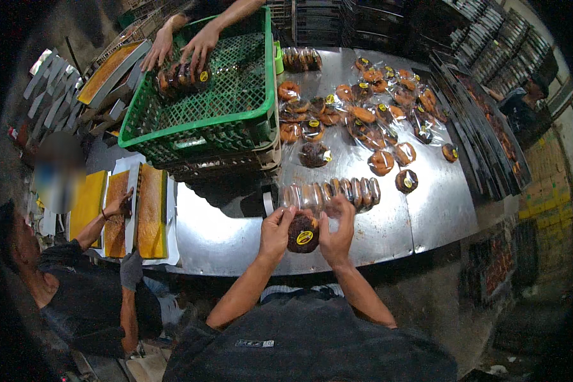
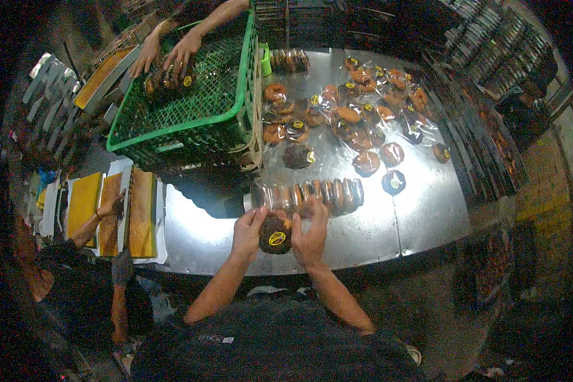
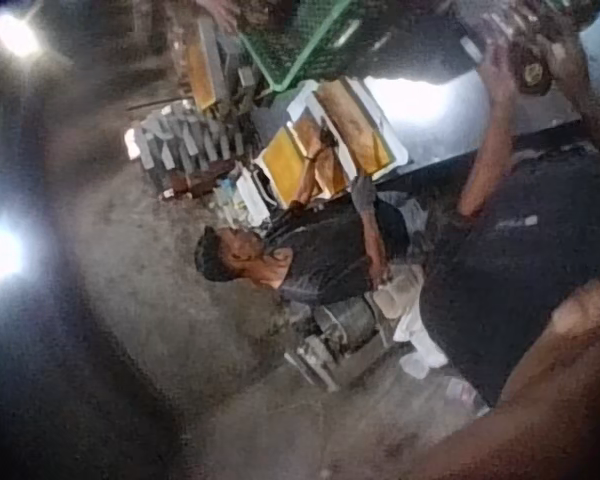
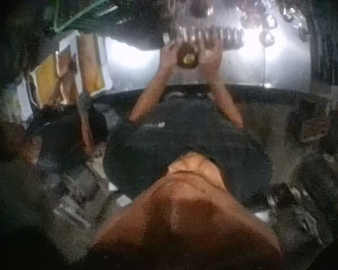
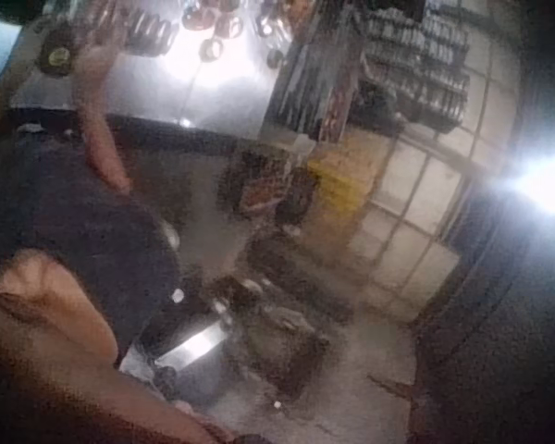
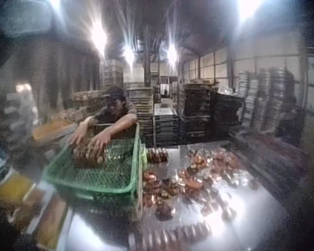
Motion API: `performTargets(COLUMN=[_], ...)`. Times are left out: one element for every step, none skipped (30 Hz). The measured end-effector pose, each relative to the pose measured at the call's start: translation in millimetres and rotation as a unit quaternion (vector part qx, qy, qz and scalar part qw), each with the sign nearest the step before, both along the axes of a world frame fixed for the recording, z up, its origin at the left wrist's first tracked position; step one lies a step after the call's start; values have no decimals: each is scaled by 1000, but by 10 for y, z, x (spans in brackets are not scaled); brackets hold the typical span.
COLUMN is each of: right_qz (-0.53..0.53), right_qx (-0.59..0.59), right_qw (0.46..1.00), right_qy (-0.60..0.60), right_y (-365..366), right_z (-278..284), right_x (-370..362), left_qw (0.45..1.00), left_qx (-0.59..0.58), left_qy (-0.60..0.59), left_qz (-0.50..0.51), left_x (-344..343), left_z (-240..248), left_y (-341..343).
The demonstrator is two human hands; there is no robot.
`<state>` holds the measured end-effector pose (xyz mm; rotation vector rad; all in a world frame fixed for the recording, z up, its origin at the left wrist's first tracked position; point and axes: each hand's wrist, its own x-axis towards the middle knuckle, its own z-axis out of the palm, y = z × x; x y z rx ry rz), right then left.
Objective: The person packages individual doughnuts into clear plastic bags at a stainless steel workstation. They pick up doughnuts from a pile, place them into bags, seal the bags, and arrange them in a green plastic crate.
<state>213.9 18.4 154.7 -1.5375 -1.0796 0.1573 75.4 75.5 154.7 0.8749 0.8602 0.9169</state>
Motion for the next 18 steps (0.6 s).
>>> performTargets(right_qz=[35,70,104,137,183,227,269,269,259,246,233,303,326,344,342,318,326,331], right_qx=[25,48,71,60,12,-37,-87,-130,-104,-78,-51,-46,-30,-17,-28,-32,-14,5], right_qw=[998,994,987,989,979,957,923,919,900,874,842,749,794,832,890,934,917,897], right_qy=[-34,-67,-100,-6,85,175,262,257,335,411,484,588,512,434,299,160,228,294], right_y=[-13,-59,-95,-94,-113,-134,-157,-181,-143,-85,-35,-49,-9,7,16,20,11,17], right_z=[35,74,128,185,183,178,176,178,179,182,189,285,195,9,-4,-15,97,231], right_x=[5,6,7,-58,-26,43,127,219,227,226,233,342,461,584,689,799,805,822], left_qw=[999,996,991,982,969,971,933,872,789,755,784,807,824,898,911,921,927,922], left_qx=[23,44,101,157,210,213,315,408,490,477,485,493,497,369,311,252,190,172], left_qy=[40,81,89,97,105,83,172,259,341,361,334,301,267,225,251,274,297,323], left_qz=[-3,-6,-28,-50,-71,-69,4,77,148,267,195,123,49,-80,-98,-115,-129,-125], left_x=[9,18,27,41,49,67,121,200,288,412,398,387,383,343,364,392,399,428], left_z=[84,201,258,301,336,363,371,371,381,409,367,291,249,326,345,361,358,304], left_y=[-24,-57,-75,-90,-111,-109,-71,-14,7,-33,-88,-159,-165,-115,-80,-53,-57,-44])
